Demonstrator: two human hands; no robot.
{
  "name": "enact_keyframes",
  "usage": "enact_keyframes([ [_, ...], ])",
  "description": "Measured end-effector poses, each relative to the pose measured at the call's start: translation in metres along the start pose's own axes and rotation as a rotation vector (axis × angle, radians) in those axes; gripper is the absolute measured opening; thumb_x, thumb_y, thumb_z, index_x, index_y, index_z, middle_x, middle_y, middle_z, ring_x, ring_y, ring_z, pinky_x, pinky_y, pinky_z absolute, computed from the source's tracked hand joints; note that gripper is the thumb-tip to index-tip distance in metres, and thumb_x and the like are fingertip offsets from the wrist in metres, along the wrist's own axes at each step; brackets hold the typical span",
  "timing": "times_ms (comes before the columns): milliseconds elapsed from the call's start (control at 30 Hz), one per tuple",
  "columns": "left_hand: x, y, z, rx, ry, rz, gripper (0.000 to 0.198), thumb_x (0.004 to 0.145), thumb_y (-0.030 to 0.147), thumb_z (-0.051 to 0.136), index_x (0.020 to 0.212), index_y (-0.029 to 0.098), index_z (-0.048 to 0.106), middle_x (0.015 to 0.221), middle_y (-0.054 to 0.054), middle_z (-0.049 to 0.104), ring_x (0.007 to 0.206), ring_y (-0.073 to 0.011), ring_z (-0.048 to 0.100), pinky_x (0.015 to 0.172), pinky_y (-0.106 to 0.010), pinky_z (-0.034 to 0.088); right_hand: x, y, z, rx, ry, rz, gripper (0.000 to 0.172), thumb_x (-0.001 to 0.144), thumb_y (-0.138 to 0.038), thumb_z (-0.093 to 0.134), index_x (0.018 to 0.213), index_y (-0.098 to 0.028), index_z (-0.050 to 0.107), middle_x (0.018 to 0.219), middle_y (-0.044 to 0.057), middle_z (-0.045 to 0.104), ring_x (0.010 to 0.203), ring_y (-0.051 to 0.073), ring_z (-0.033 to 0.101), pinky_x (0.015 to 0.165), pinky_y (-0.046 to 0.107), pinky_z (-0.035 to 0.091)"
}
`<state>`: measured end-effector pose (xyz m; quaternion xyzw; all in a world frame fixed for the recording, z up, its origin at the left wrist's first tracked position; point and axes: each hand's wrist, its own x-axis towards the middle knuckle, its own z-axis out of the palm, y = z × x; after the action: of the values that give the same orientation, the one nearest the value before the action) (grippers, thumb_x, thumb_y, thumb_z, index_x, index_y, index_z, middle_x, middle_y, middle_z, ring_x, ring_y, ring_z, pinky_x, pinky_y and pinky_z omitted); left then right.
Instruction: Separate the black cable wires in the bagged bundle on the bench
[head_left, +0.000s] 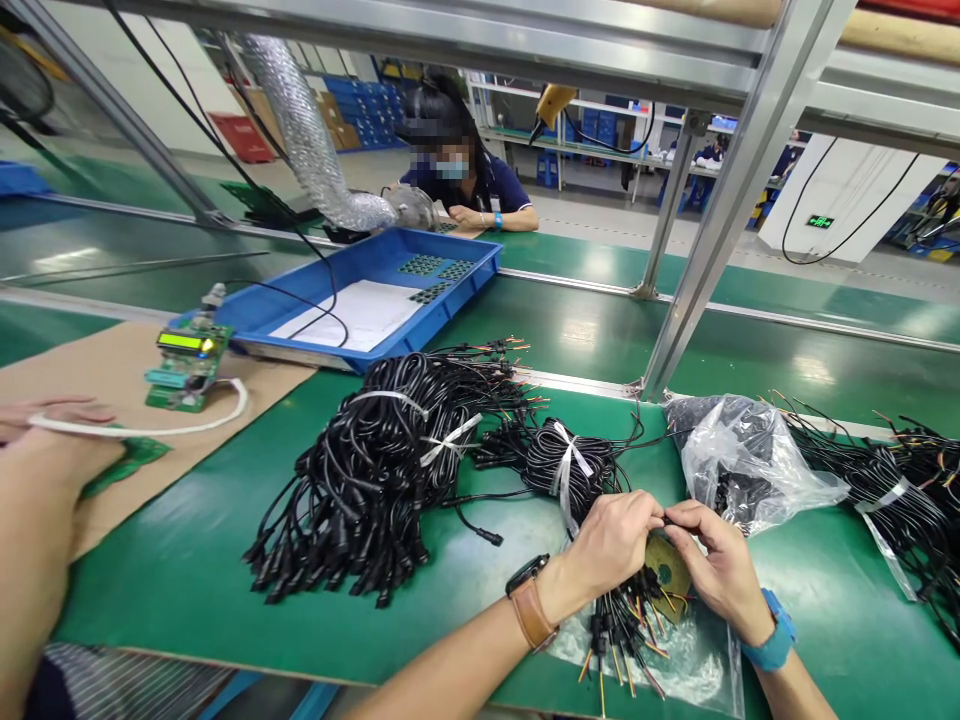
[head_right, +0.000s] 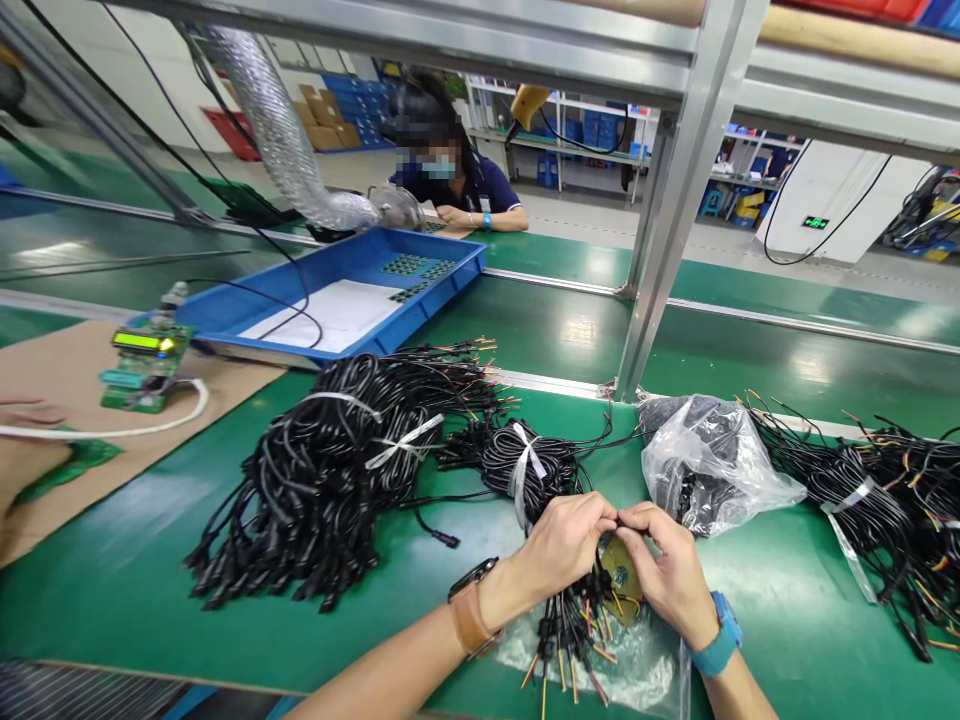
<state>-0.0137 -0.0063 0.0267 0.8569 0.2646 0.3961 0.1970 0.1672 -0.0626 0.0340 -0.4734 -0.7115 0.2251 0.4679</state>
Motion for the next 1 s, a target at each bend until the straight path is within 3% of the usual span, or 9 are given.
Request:
enact_keyframes([
  [133,0.003,0.000,-0.005,0.058,-0.109,-0.010,0.019,0.097,0.008,0.041,0.086,0.018,0.054,0.077,-0.004,0.065,0.070,-0.0187,0.066,0.064,-0.028,0.051,0.001,-0.001,0.001,-0.064,-0.016,-0.070,0.015,0.098,-0.015,0.057,0.104,-0.022,0.069,0.097,0.008,0.073,0.088,0.020,0.071,0.080,0.032,0.058],
  [267,0.008,0.007,-0.014,0.006,-0.159,-0.049,0.013,0.098,0.011,0.045,0.098,0.017,0.056,0.090,-0.006,0.065,0.081,-0.0195,0.066,0.073,-0.029,0.052,0.001,-0.003,-0.003,-0.045,0.029,0.015,0.010,0.097,-0.023,0.061,0.100,-0.022,0.070,0.093,0.008,0.073,0.084,0.021,0.071,0.077,0.032,0.059],
  [400,0.010,0.009,-0.017,-0.077,-0.124,-0.096,0.011,0.095,0.008,0.049,0.098,0.017,0.055,0.093,-0.006,0.064,0.086,-0.0195,0.064,0.078,-0.029,0.052,0.000,-0.001,-0.006,-0.012,0.088,0.099,0.011,0.094,-0.031,0.066,0.098,-0.021,0.069,0.091,0.008,0.073,0.080,0.020,0.071,0.072,0.029,0.061],
  [633,0.006,0.002,-0.006,-0.182,-0.037,-0.103,0.020,0.088,0.001,0.047,0.084,0.017,0.058,0.079,-0.004,0.063,0.073,-0.0163,0.063,0.069,-0.025,0.049,0.001,-0.001,-0.005,0.012,0.025,0.059,0.007,0.096,-0.025,0.063,0.092,-0.021,0.066,0.088,0.007,0.070,0.080,0.019,0.068,0.073,0.029,0.058],
  [867,0.004,0.002,-0.004,-0.152,-0.042,-0.114,0.021,0.083,-0.002,0.049,0.078,0.017,0.057,0.074,-0.003,0.063,0.069,-0.0161,0.061,0.063,-0.025,0.045,0.000,0.000,0.000,0.004,-0.037,0.031,0.006,0.097,-0.022,0.061,0.095,-0.021,0.067,0.090,0.006,0.071,0.082,0.019,0.069,0.076,0.030,0.056],
  [1000,0.006,0.004,-0.006,-0.158,-0.062,-0.131,0.019,0.088,0.001,0.049,0.081,0.017,0.057,0.077,-0.003,0.064,0.071,-0.0163,0.062,0.065,-0.026,0.046,-0.001,0.001,0.001,0.011,-0.018,0.045,0.008,0.098,-0.024,0.060,0.095,-0.021,0.067,0.091,0.008,0.072,0.083,0.020,0.069,0.076,0.031,0.057],
])
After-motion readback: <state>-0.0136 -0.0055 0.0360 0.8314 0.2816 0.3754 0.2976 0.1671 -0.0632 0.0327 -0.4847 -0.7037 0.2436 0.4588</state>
